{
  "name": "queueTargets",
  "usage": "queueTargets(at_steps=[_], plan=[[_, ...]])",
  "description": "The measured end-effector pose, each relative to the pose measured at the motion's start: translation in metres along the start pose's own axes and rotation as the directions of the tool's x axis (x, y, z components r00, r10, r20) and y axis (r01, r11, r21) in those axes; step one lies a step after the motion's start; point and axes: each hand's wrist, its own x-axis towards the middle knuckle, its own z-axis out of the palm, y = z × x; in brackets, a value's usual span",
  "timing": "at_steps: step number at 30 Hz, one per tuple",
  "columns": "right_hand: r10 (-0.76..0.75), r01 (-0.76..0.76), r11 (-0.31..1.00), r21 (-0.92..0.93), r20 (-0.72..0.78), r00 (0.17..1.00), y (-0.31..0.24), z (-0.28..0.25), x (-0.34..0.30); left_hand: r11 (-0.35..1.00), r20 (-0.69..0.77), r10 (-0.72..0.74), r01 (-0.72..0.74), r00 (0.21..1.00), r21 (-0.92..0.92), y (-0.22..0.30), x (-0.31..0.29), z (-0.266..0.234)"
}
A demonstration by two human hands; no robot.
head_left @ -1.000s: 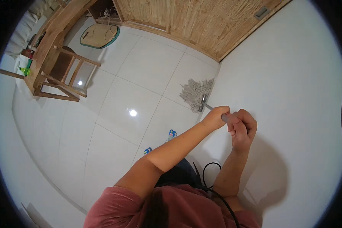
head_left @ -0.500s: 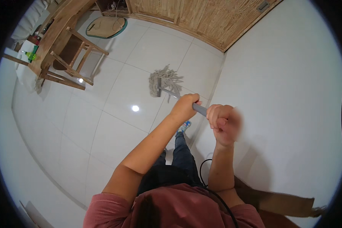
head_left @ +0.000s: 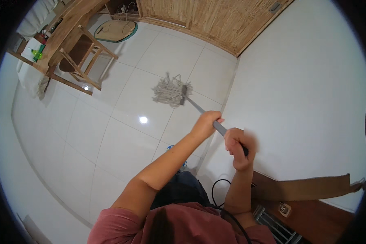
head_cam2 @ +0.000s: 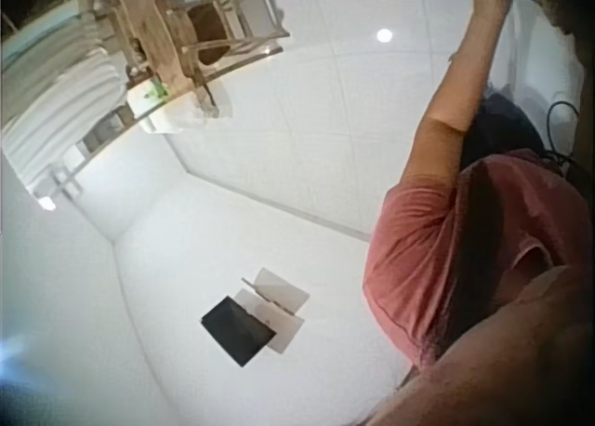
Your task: The person mops a white tiled floor in a bedroom using a string mop. They move the mop back and forth across the floor, navigating around a bed, a wooden desk, and a chair. The person systematically covers the open floor area, including the space under the desk and near the bed frame.
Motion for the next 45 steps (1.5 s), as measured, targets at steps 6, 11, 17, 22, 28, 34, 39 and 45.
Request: queueTargets(at_steps=[6,11,17,22,28,34,39,45], plan=[[0.049,-0.047,0.999,0.016,-0.298,0.953,-0.016,-0.008,-0.037,0.985,0.217,-0.031,0.066,0.976,-0.160,0.031,-0.012,0.058],[0.102,-0.138,0.985,-0.099,-0.304,0.947,-0.032,0.001,-0.058,0.955,0.344,-0.047,0.143,0.938,-0.259,0.047,-0.043,0.076],[0.144,-0.109,0.986,0.124,-0.324,0.935,-0.051,0.014,-0.096,0.961,0.299,0.046,0.040,0.953,-0.275,0.056,-0.090,0.077],[-0.060,0.094,0.991,0.098,-0.303,0.951,-0.054,0.061,-0.111,0.955,0.282,0.030,0.056,0.959,-0.292,0.058,-0.123,0.034],[-0.194,0.203,0.979,0.011,-0.249,0.949,-0.055,0.130,-0.103,0.959,0.311,-0.046,0.129,0.949,-0.253,0.042,-0.138,-0.047],[-0.149,0.160,0.984,0.072,-0.145,0.978,-0.069,0.186,-0.090,0.925,0.218,-0.162,0.225,0.962,-0.306,0.034,-0.157,-0.104],[-0.224,0.242,0.945,0.219,-0.105,0.969,-0.085,0.209,-0.085,0.979,0.119,-0.137,0.152,0.983,-0.133,0.045,-0.170,-0.154],[-0.276,0.264,0.915,0.304,-0.006,0.961,-0.078,0.214,-0.073,0.986,0.039,-0.169,0.169,0.985,0.005,0.036,-0.173,-0.184]])
